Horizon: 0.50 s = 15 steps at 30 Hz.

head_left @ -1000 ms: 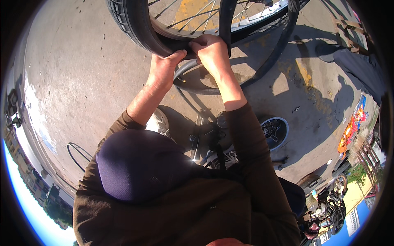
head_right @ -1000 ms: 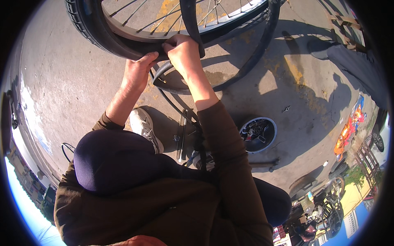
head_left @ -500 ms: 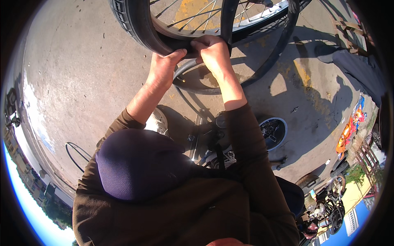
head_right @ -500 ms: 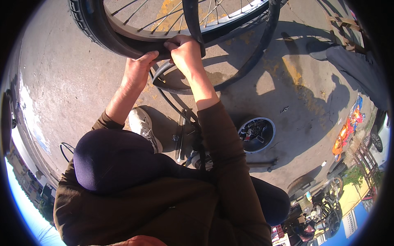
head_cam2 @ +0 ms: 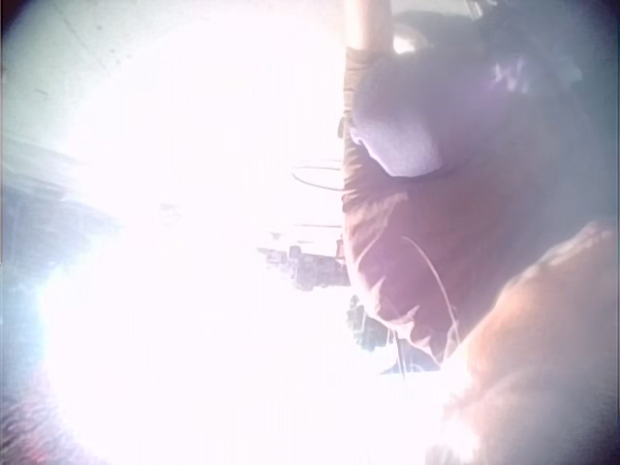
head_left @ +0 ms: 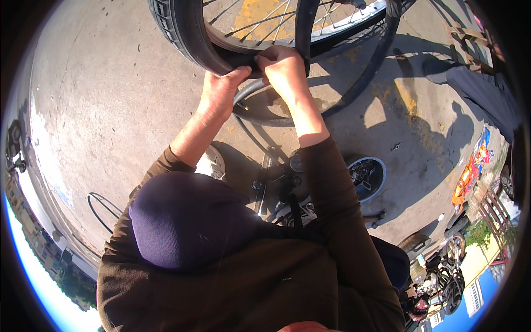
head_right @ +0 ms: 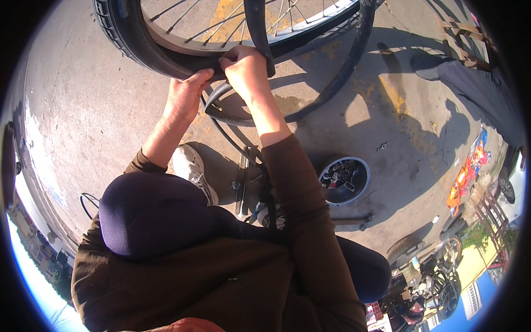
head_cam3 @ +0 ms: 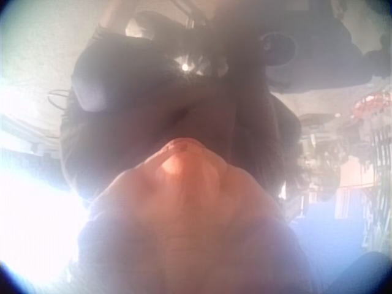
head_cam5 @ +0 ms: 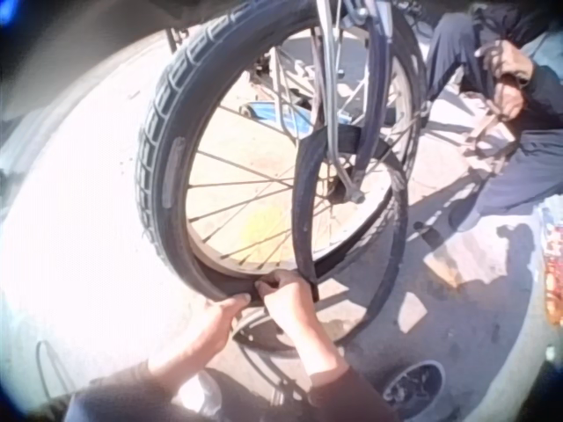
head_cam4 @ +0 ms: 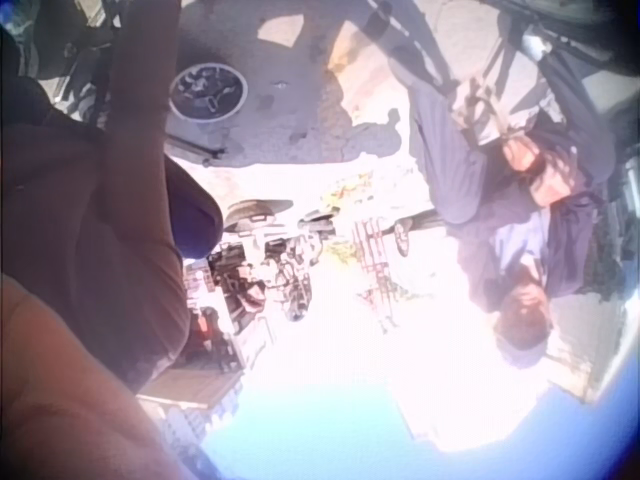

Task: The person removes a bicycle tire from the rim using tire levers, then repeatedly inserts and removes the levers around the tire bead to detach it. The person works on the tire while squatting on the ground in an outdoor setting.

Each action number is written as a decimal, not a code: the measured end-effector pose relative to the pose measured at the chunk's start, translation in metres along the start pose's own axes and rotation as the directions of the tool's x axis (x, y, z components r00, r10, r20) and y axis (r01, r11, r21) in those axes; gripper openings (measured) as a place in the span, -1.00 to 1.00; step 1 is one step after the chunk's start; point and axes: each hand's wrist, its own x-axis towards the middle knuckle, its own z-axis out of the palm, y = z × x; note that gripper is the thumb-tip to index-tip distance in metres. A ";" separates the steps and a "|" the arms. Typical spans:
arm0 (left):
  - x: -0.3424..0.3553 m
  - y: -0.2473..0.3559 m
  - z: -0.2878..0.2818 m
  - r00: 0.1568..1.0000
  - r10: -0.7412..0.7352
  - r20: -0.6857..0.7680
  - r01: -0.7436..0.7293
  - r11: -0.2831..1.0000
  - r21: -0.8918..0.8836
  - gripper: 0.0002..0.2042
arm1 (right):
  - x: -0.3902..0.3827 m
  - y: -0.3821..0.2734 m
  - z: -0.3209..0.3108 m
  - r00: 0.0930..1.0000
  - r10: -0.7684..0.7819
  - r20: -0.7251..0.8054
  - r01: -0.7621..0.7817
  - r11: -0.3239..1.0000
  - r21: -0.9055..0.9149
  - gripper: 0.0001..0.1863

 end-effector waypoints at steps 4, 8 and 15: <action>-0.001 0.002 0.002 1.000 0.000 -0.009 0.000 1.000 0.020 -0.73 | -0.001 0.003 0.002 0.999 -0.028 -0.030 0.029 0.999 0.018 -0.82; 0.001 -0.001 -0.001 1.000 0.006 0.017 -0.006 1.000 -0.001 -0.73 | -0.001 0.002 0.000 1.000 -0.007 -0.020 0.008 0.999 0.051 -0.82; 0.004 -0.001 -0.003 0.999 0.010 0.031 -0.010 1.000 0.007 -0.74 | -0.001 -0.004 -0.004 1.000 0.006 0.027 -0.007 1.000 0.004 -0.82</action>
